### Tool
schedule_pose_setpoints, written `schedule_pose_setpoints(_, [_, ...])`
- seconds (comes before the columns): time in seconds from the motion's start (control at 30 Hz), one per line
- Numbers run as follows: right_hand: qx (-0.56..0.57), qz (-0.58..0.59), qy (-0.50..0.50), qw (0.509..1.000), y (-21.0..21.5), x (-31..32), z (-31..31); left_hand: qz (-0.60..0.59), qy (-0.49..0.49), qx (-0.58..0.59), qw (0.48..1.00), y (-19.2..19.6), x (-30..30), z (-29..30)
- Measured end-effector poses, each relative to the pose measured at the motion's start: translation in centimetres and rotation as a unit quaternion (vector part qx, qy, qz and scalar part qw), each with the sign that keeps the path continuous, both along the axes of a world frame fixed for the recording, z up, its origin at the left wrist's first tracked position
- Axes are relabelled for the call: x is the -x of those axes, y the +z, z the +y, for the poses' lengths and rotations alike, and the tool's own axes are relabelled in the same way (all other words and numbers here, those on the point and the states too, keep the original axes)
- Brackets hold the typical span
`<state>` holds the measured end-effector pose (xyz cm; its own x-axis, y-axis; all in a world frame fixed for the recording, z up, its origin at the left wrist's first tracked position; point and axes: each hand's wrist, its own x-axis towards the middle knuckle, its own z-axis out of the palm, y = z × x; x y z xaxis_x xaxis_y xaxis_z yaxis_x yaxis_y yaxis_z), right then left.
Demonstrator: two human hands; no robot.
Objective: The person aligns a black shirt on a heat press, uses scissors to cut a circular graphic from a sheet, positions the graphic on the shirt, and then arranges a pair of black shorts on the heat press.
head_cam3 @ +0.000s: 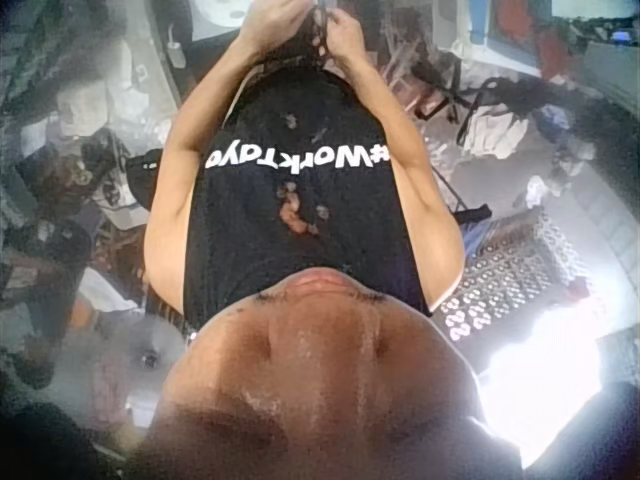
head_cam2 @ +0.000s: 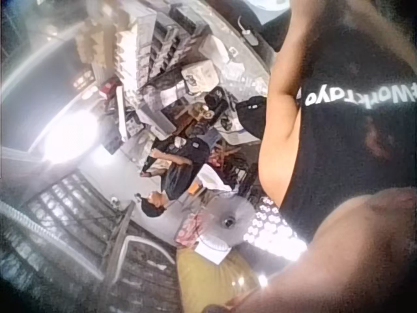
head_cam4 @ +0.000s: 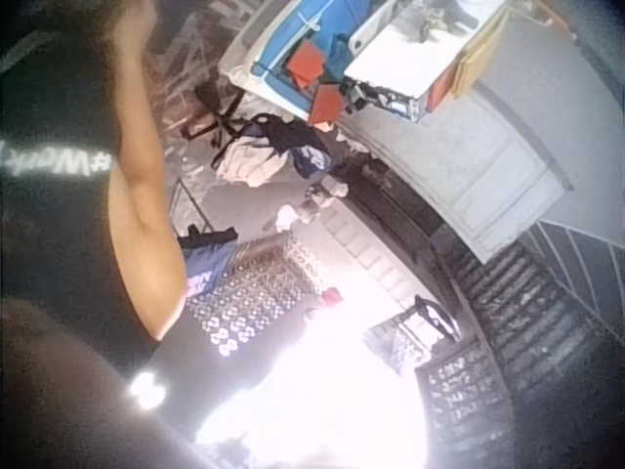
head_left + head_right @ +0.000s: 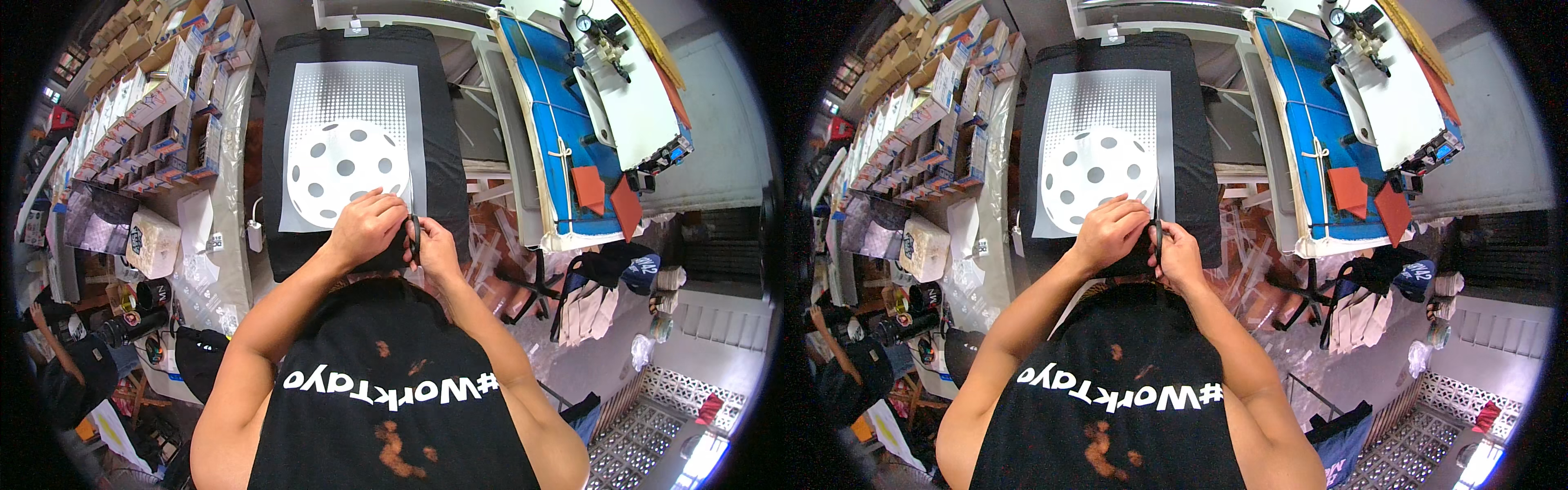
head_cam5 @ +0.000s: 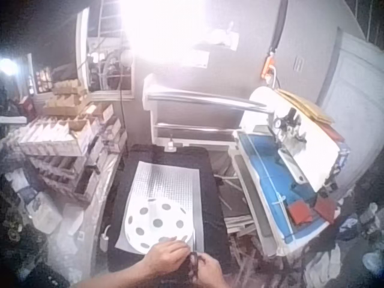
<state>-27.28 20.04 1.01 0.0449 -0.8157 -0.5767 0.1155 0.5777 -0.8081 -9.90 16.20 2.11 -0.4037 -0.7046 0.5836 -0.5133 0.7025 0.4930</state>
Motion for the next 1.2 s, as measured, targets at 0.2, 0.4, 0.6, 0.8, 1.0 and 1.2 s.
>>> schedule_pose_setpoints(0.2, [0.003, 0.026, 0.005, 1.000, 0.9, -0.1, -1.1, 0.013, 0.005, 0.003, 1.000, 0.9, -0.1, 0.9])
schedule_pose_setpoints(0.4, [0.008, 0.041, 0.010, 0.999, 0.3, 0.0, -2.3, 0.023, 0.007, 0.012, 1.000, 1.4, -0.1, 1.4])
schedule_pose_setpoints(0.6, [0.030, 0.048, 0.010, 0.998, 0.3, -0.1, -4.0, 0.027, 0.009, 0.013, 1.000, 2.4, -0.2, 2.2])
schedule_pose_setpoints(0.8, [0.054, 0.060, 0.015, 0.997, -0.1, -0.1, -4.6, 0.038, 0.013, 0.013, 0.999, 3.0, -0.3, 2.7])
schedule_pose_setpoints(1.0, [0.056, 0.052, -0.012, 0.997, 0.4, -0.8, -6.5, 0.034, 0.007, 0.015, 0.999, 3.8, -0.7, 3.4])
schedule_pose_setpoints(1.2, [0.058, 0.072, -0.001, 0.996, -0.3, -0.5, -7.3, 0.050, 0.001, 0.016, 0.999, 4.5, -0.8, 4.1])
